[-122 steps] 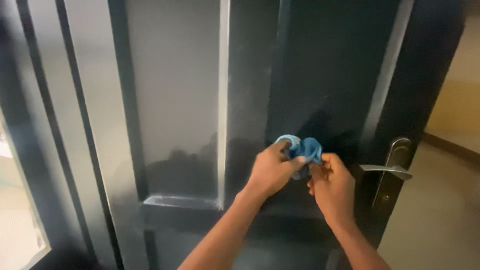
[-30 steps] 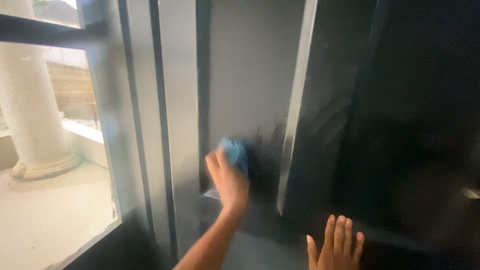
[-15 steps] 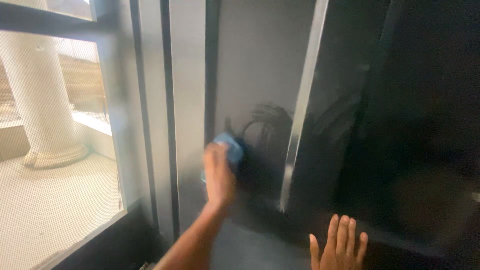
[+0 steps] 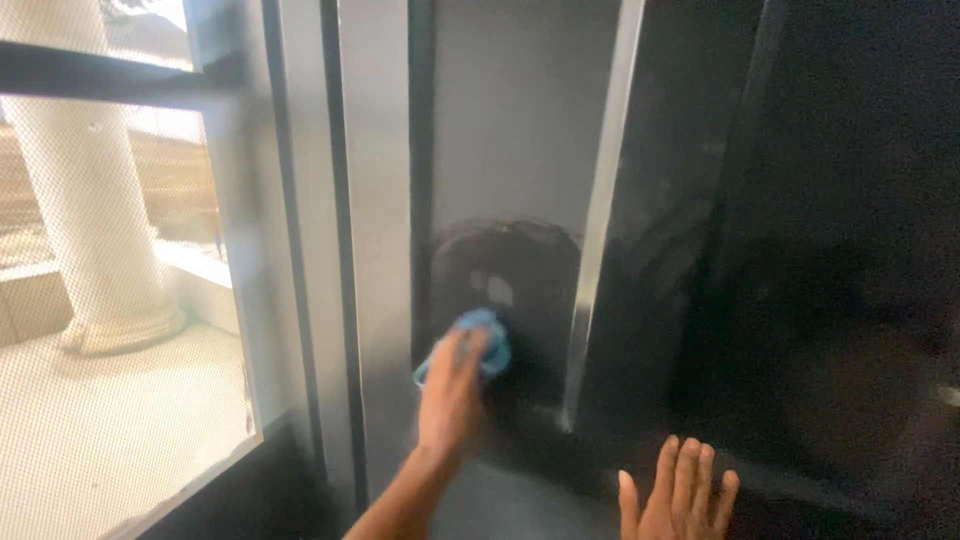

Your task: Wiping a dark wooden door and its handle with a blue cloth.

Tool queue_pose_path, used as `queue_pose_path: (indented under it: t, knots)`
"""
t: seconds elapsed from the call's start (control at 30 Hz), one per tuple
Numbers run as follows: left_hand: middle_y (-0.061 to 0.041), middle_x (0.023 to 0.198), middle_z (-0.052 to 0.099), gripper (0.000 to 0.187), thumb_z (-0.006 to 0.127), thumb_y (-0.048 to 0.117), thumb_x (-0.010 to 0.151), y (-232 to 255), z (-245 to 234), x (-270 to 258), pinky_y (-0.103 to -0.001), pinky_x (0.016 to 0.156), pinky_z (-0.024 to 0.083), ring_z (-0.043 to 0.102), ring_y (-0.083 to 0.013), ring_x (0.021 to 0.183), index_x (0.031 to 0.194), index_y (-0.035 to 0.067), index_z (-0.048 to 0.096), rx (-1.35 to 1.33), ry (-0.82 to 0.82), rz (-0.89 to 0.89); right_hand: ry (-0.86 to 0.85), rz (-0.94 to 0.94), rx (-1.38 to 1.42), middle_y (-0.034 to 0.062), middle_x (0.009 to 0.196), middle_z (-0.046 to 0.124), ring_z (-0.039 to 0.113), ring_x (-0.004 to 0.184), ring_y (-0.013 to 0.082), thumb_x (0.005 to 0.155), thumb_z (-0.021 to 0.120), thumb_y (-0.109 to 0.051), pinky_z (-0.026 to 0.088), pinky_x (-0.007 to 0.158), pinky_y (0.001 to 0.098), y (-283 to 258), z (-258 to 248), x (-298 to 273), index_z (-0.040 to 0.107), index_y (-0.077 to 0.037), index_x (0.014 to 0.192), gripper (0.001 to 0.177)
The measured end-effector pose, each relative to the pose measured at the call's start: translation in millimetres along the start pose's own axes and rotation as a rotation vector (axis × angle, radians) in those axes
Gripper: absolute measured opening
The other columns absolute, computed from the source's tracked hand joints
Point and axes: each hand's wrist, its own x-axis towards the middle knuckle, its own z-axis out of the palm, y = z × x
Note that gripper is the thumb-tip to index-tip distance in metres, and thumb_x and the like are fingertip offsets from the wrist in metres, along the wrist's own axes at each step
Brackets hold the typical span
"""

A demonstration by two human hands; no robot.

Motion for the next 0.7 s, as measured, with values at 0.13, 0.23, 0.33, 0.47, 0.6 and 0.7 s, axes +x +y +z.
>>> queue_pose_path:
  t: [0.13, 0.23, 0.33, 0.47, 0.6, 0.7]
  knots:
    - [-0.022, 0.162, 0.024, 0.075, 0.051, -0.004, 0.093, 57.3, -25.8, 67.9, -0.052, 0.1, 0.048, 0.043, -0.0437, 0.134, 0.16, 0.025, 0.037, -0.192, 0.109, -0.636, -0.069, 0.096, -0.143, 0.0171, 0.163, 0.029, 0.021, 0.155, 0.0324, 0.098, 0.032, -0.069, 0.003, 0.125, 0.0591, -10.5, -14.4, -4.8, 0.03, -0.009, 0.158, 0.085]
    - [-0.034, 0.154, 0.033, 0.073, 0.052, -0.013, 0.083, 72.2, -4.1, 74.2, -0.054, 0.114, 0.034, 0.038, -0.0496, 0.139, 0.153, 0.005, 0.04, -0.138, 0.488, -0.436, -0.061, 0.082, -0.118, 0.0178, 0.162, 0.03, 0.019, 0.155, 0.0337, 0.097, 0.031, -0.07, 0.001, 0.123, 0.0599, -11.4, 24.6, -1.8, 0.029, -0.008, 0.158, 0.087]
    - [-0.022, 0.158, 0.043, 0.064, 0.048, -0.013, 0.093, 56.9, 10.8, 45.4, -0.05, 0.13, 0.034, 0.043, -0.0414, 0.151, 0.153, 0.011, 0.048, -0.073, 0.431, 0.099, 0.805, -0.051, 0.583, 0.029, 0.155, 0.032, 0.021, 0.153, 0.04, 0.097, 0.031, -0.064, 0.005, 0.131, 0.0646, -11.5, 77.7, 14.9, 0.032, 0.001, 0.149, 0.083]
    - [-0.02, 0.161, 0.038, 0.071, 0.055, -0.008, 0.084, 20.2, 12.9, -19.4, -0.052, 0.122, 0.032, 0.035, -0.0404, 0.149, 0.152, 0.013, 0.048, 0.022, -0.083, 0.101, 0.773, -0.092, 0.569, 0.0314, 0.156, 0.031, 0.02, 0.154, 0.0425, 0.099, 0.029, -0.062, 0.004, 0.13, 0.0671, -11.4, 52.9, 4.0, 0.032, 0.002, 0.153, 0.084]
    - [-0.021, 0.166, 0.02, 0.074, 0.052, -0.004, 0.093, 46.4, -2.1, 14.3, -0.05, 0.11, 0.034, 0.025, -0.0403, 0.149, 0.162, 0.017, 0.036, -0.161, 0.119, -0.586, -0.056, 0.131, -0.061, 0.019, 0.16, 0.032, 0.022, 0.153, 0.0354, 0.095, 0.029, -0.069, 0.002, 0.12, 0.0612, -20.1, -31.6, -7.1, 0.033, -0.005, 0.154, 0.087]
    - [-0.025, 0.164, 0.022, 0.064, 0.062, -0.001, 0.094, 84.9, 5.2, 65.0, -0.052, 0.118, 0.028, 0.027, -0.0436, 0.148, 0.153, 0.009, 0.039, -0.272, 0.533, -0.614, 0.044, 0.182, -0.066, 0.0177, 0.159, 0.04, 0.03, 0.153, 0.0335, 0.1, 0.025, -0.067, 0.005, 0.125, 0.0602, -21.6, -27.6, -10.4, 0.039, -0.005, 0.153, 0.082]
